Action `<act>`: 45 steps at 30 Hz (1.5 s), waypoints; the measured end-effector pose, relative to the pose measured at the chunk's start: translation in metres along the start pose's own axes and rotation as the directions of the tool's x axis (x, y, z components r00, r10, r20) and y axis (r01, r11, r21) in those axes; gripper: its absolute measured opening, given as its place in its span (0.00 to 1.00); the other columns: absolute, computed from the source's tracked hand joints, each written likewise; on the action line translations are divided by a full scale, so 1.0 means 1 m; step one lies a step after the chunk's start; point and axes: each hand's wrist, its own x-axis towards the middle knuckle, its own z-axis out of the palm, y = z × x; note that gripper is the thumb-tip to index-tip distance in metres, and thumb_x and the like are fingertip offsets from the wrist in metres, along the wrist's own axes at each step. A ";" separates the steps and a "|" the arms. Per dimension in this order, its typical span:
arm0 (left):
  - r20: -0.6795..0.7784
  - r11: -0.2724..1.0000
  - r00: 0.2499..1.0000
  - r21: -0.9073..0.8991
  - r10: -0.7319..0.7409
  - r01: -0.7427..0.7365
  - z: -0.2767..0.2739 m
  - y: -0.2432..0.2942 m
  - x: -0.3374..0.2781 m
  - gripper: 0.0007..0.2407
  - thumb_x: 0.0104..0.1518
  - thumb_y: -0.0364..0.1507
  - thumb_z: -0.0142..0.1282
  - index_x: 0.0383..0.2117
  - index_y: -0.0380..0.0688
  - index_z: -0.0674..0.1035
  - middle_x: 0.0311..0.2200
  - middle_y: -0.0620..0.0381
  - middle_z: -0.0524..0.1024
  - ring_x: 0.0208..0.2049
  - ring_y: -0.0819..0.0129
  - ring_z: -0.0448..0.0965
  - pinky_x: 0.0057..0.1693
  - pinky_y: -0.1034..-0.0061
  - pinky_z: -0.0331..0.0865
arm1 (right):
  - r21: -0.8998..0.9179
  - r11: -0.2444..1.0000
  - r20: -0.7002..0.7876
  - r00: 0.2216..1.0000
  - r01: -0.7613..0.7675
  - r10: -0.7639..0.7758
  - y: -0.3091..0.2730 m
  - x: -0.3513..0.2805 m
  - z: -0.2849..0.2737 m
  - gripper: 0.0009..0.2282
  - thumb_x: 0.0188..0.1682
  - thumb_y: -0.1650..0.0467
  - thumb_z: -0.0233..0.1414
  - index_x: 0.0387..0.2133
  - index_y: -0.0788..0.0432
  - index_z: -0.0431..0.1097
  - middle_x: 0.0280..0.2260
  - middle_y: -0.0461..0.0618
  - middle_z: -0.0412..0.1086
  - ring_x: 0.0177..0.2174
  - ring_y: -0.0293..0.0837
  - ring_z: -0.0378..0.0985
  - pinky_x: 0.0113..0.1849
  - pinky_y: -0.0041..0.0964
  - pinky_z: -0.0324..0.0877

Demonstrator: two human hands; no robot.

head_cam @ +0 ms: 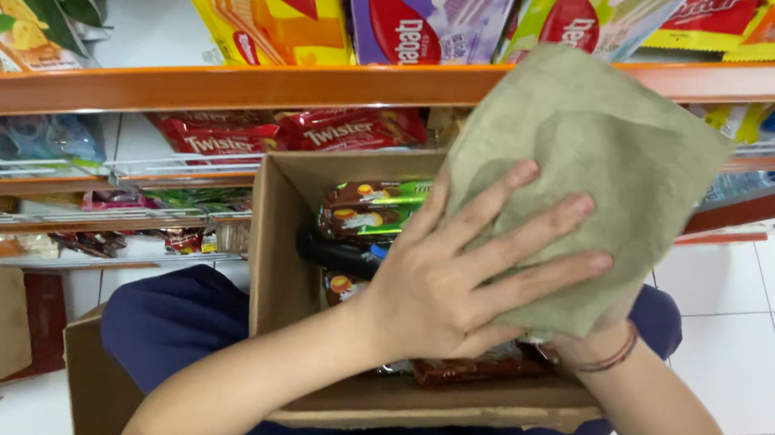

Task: The person Restocks a shelf by taking snacks from a box and placing them on the shelf, then using a barcode scanner to scan the items.

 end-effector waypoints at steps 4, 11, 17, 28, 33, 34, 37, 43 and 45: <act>-0.092 0.990 0.986 0.054 0.137 -0.132 0.007 0.003 -0.009 0.21 0.66 0.33 0.63 0.65 0.65 0.73 0.69 0.66 0.63 0.73 0.58 0.60 0.73 0.43 0.63 | 0.155 0.976 -0.061 0.988 0.152 -0.144 -0.042 0.009 0.000 0.33 0.60 0.46 0.31 0.68 0.58 0.50 0.63 0.57 0.55 0.58 0.57 0.61 0.61 0.55 0.58; 0.120 0.963 0.993 -0.269 0.020 0.013 -0.012 -0.004 -0.021 0.21 0.53 0.24 0.58 0.56 0.45 0.75 0.54 0.54 0.77 0.55 0.56 0.77 0.62 0.57 0.68 | 0.085 0.947 -0.109 0.947 0.311 -0.301 -0.074 -0.008 -0.045 0.29 0.65 0.49 0.28 0.65 0.57 0.55 0.60 0.55 0.61 0.53 0.55 0.67 0.60 0.53 0.61; 0.804 0.828 0.580 -0.233 -0.131 0.510 0.016 -0.015 -0.030 0.13 0.60 0.30 0.53 0.51 0.48 0.77 0.42 0.48 0.82 0.46 0.55 0.80 0.56 0.59 0.70 | 0.121 0.965 -0.123 0.969 0.231 -0.216 -0.073 -0.024 -0.073 0.27 0.64 0.46 0.31 0.58 0.52 0.61 0.55 0.49 0.66 0.48 0.54 0.72 0.54 0.53 0.66; 0.604 0.980 0.773 0.095 -0.196 0.174 0.123 -0.028 -0.049 0.20 0.54 0.36 0.58 0.55 0.49 0.74 0.59 0.40 0.70 0.61 0.46 0.69 0.59 0.50 0.66 | -0.004 0.994 -0.234 0.966 0.109 -0.107 -0.048 -0.037 -0.049 0.39 0.55 0.46 0.29 0.68 0.63 0.57 0.53 0.67 0.69 0.49 0.64 0.76 0.51 0.60 0.74; 0.751 0.956 0.607 0.287 -0.259 0.052 0.181 -0.020 -0.017 0.45 0.35 0.52 0.65 0.67 0.60 0.62 0.69 0.29 0.47 0.72 0.35 0.46 0.56 0.34 0.56 | -0.127 0.984 -0.147 0.978 0.128 -0.146 -0.049 -0.046 -0.060 0.38 0.58 0.45 0.31 0.68 0.64 0.55 0.52 0.67 0.66 0.49 0.61 0.73 0.53 0.56 0.73; 0.741 0.953 0.627 0.303 -0.240 0.007 0.188 -0.019 -0.017 0.41 0.39 0.48 0.65 0.66 0.60 0.63 0.68 0.30 0.49 0.70 0.36 0.48 0.56 0.35 0.57 | -0.103 0.986 -0.165 0.976 0.128 -0.144 -0.050 -0.047 -0.060 0.39 0.56 0.45 0.31 0.69 0.64 0.55 0.54 0.67 0.67 0.50 0.61 0.74 0.53 0.57 0.73; 0.751 0.958 0.629 0.283 -0.201 -0.032 0.200 -0.020 -0.021 0.34 0.45 0.39 0.65 0.64 0.58 0.67 0.65 0.34 0.57 0.67 0.39 0.54 0.58 0.40 0.61 | -0.087 0.989 -0.226 0.965 0.118 -0.135 -0.054 -0.048 -0.062 0.40 0.53 0.45 0.30 0.70 0.63 0.55 0.56 0.67 0.67 0.52 0.62 0.75 0.54 0.56 0.73; 0.549 0.939 0.808 -0.110 -0.216 0.326 0.160 -0.056 -0.002 0.24 0.47 0.23 0.60 0.55 0.50 0.78 0.53 0.45 0.76 0.57 0.45 0.72 0.59 0.57 0.70 | -0.261 0.945 -0.135 0.962 0.198 -0.238 -0.056 -0.052 -0.085 0.37 0.58 0.45 0.33 0.68 0.62 0.53 0.56 0.61 0.65 0.53 0.57 0.71 0.58 0.57 0.68; 0.448 0.848 0.856 -0.320 -0.256 0.422 0.126 -0.061 0.010 0.21 0.49 0.23 0.60 0.53 0.45 0.78 0.49 0.45 0.79 0.52 0.51 0.77 0.61 0.61 0.70 | -0.341 0.910 -0.099 0.953 0.237 -0.286 -0.055 -0.053 -0.093 0.36 0.59 0.45 0.35 0.68 0.62 0.52 0.57 0.59 0.63 0.54 0.54 0.69 0.58 0.55 0.66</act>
